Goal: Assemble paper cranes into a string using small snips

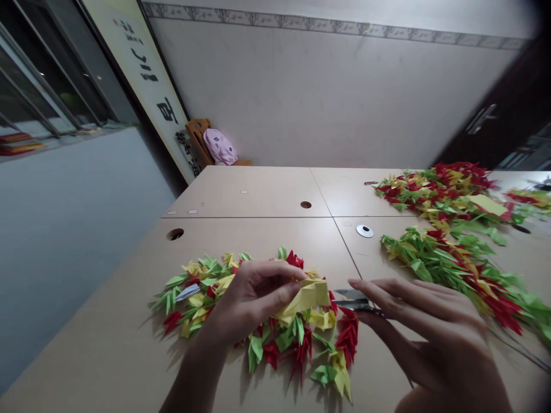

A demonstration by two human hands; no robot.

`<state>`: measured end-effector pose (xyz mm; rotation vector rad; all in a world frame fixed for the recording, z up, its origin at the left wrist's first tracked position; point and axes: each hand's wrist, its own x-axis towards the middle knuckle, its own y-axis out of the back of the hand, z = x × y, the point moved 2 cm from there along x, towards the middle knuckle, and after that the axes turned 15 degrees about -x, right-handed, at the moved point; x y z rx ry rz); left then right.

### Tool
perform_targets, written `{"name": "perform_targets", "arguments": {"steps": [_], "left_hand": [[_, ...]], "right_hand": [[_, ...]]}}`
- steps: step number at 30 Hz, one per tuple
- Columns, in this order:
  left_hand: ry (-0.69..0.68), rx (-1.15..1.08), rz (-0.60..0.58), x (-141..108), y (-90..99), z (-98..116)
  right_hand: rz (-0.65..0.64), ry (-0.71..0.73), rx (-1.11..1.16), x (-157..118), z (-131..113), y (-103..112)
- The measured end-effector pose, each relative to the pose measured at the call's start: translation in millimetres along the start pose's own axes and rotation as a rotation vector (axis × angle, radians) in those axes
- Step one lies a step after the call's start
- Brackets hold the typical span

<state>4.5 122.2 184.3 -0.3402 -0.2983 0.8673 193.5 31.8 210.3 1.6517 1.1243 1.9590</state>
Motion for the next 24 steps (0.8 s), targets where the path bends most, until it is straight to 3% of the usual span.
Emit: {"name": "perform_targets", "arguments": {"steps": [24], "left_hand": [[0.020, 0.337, -0.001, 0.1, 1.5, 1.0]], "right_hand": [[-0.036, 0.064, 0.031, -0.4, 2.1, -8.5]]}}
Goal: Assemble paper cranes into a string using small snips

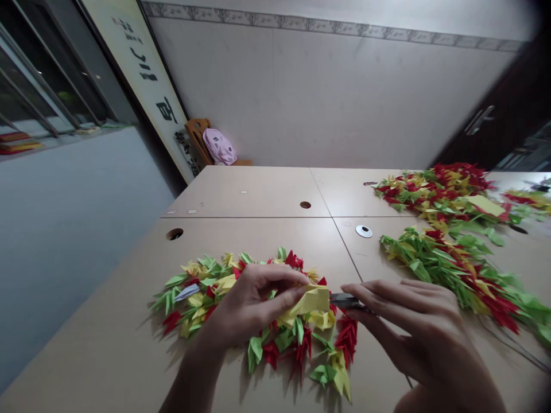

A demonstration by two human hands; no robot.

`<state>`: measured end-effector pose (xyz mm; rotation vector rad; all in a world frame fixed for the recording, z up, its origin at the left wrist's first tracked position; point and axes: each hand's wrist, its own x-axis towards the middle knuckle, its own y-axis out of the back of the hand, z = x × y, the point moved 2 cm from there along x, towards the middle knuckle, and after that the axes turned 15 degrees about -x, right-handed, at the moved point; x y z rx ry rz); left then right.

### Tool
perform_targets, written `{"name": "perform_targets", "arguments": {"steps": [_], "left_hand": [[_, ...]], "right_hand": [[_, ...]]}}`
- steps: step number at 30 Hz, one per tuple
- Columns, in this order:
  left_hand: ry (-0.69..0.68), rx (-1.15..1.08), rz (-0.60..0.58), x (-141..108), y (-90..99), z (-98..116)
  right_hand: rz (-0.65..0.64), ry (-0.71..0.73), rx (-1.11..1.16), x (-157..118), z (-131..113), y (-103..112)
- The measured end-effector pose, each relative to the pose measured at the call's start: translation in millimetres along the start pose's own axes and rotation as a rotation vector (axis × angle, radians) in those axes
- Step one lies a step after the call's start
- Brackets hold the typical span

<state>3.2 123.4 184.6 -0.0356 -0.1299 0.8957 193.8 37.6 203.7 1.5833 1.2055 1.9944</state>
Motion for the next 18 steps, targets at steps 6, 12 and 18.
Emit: {"name": "perform_targets", "arguments": {"steps": [6, 12, 18], "left_hand": [[0.007, 0.054, -0.009, 1.9, 1.2, 1.1], [-0.007, 0.097, -0.007, 5.9, 3.1, -1.9], [-0.072, 0.221, 0.094, 6.8, 15.5, -9.8]], "right_hand": [[-0.058, 0.001, 0.014, 1.3, -0.5, -2.0], [-0.109, 0.027, -0.005, 0.9, 7.8, -8.8], [-0.098, -0.182, 0.097, 1.2, 19.7, -13.8]]}}
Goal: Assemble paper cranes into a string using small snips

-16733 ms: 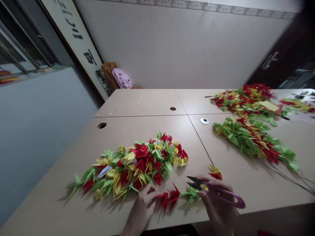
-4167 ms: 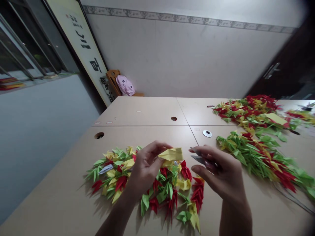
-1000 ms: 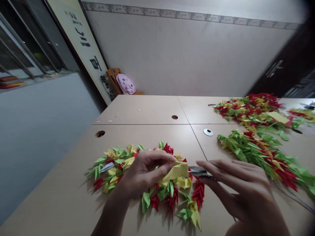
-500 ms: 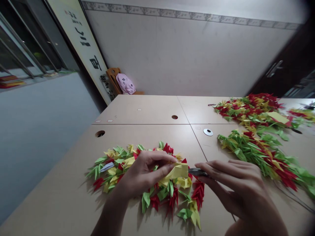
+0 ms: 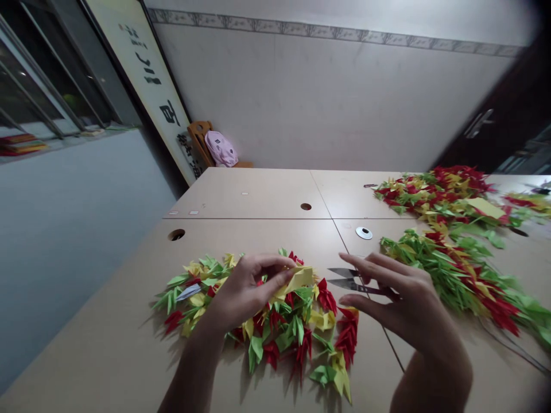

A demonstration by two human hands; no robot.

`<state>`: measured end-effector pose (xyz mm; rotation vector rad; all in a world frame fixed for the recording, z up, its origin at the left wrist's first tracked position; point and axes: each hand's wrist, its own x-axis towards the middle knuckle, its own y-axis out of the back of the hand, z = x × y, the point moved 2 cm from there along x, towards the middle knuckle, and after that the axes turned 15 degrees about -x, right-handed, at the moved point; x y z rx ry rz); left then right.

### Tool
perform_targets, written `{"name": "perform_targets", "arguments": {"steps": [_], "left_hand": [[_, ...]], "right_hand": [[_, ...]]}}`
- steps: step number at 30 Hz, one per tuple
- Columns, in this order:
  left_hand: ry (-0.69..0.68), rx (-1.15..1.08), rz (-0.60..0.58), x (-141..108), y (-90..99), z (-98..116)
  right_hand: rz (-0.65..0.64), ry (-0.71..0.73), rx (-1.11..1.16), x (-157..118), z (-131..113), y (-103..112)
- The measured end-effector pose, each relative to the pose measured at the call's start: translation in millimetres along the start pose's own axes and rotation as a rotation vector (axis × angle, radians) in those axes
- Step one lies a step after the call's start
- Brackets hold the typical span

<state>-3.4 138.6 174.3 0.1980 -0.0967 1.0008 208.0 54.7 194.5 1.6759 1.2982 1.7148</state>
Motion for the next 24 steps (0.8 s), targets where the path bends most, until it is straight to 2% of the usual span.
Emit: {"name": "perform_targets", "arguments": {"steps": [3, 5, 11, 15, 19, 24], "left_hand": [[-0.027, 0.030, -0.012, -1.2, -0.1, 3.0], [-0.040, 0.051, -0.044, -2.0, -3.5, 7.4], [-0.085, 0.147, -0.160, -1.5, -13.9, 13.0], [-0.100, 0.153, -0.153, -1.0, -15.6, 11.7], [-0.132, 0.128, -0.083, -0.5, -19.2, 13.0], [-0.228, 0.083, 0.124, -0.6, -20.3, 12.9]], "right_hand": [[0.078, -0.119, 0.223, 2.1, -2.6, -3.0], [0.077, -0.191, 0.342, 5.0, -6.1, -8.8], [-0.203, -0.170, 0.435, 15.1, -13.4, -28.2], [-0.274, -0.163, 0.415, 15.6, -12.1, -29.6], [-0.279, -0.185, 0.411, 13.8, -10.6, -29.9], [-0.336, -0.249, 0.533, 14.4, -12.6, -35.3]]}}
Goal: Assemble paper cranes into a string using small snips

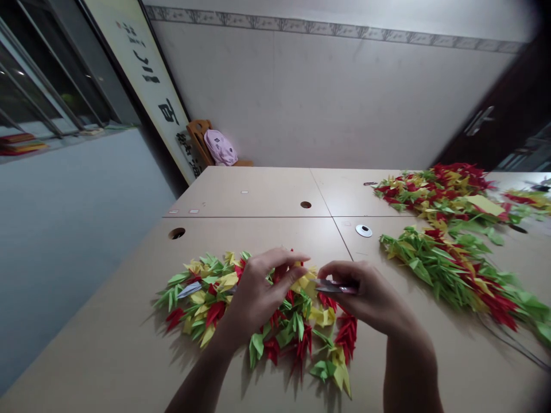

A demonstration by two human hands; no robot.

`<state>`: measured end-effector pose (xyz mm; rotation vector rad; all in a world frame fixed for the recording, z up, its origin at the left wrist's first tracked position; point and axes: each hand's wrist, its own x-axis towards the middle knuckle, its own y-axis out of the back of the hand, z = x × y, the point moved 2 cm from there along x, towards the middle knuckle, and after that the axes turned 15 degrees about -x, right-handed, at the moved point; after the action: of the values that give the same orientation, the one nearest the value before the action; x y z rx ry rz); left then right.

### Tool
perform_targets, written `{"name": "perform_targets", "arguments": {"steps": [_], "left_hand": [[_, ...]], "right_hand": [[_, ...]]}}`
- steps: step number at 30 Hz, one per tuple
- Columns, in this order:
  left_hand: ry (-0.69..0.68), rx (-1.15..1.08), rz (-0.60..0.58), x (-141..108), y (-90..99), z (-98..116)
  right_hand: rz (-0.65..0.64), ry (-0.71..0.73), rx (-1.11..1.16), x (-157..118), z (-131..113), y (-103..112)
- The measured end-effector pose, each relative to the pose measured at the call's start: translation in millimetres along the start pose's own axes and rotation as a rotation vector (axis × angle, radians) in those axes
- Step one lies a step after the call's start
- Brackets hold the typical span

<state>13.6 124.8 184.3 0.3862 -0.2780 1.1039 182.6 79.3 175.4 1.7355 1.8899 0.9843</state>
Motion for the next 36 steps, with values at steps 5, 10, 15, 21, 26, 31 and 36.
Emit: {"name": "perform_targets", "arguments": {"steps": [5, 10, 15, 21, 26, 31, 36], "left_hand": [[-0.103, 0.000, 0.328, -5.4, 9.0, 4.3], [0.102, -0.265, 0.120, -7.9, -4.2, 1.9], [0.229, -0.514, -0.053, -7.4, -18.9, -1.5], [0.067, -0.291, 0.044, -6.8, -10.6, 5.9], [-0.273, 0.122, 0.137, -7.5, -2.9, 11.4], [-0.545, 0.316, 0.104, -13.8, 1.5, 12.1], [-0.737, 0.227, 0.129, -17.2, 0.7, 10.5]], "right_hand": [[0.220, -0.075, 0.221, 2.6, -2.2, 1.4], [0.382, -0.110, 0.352, 1.3, -7.4, -0.8], [0.396, -0.004, 0.393, 0.1, -19.7, -13.1], [0.368, 0.082, 0.299, -2.1, -23.8, -12.5], [0.531, 0.106, 0.122, -21.8, -19.7, 13.6], [0.762, 0.113, -0.267, -43.3, -20.4, 32.3], [0.773, 0.195, -0.496, -48.0, -23.7, 35.5]]}}
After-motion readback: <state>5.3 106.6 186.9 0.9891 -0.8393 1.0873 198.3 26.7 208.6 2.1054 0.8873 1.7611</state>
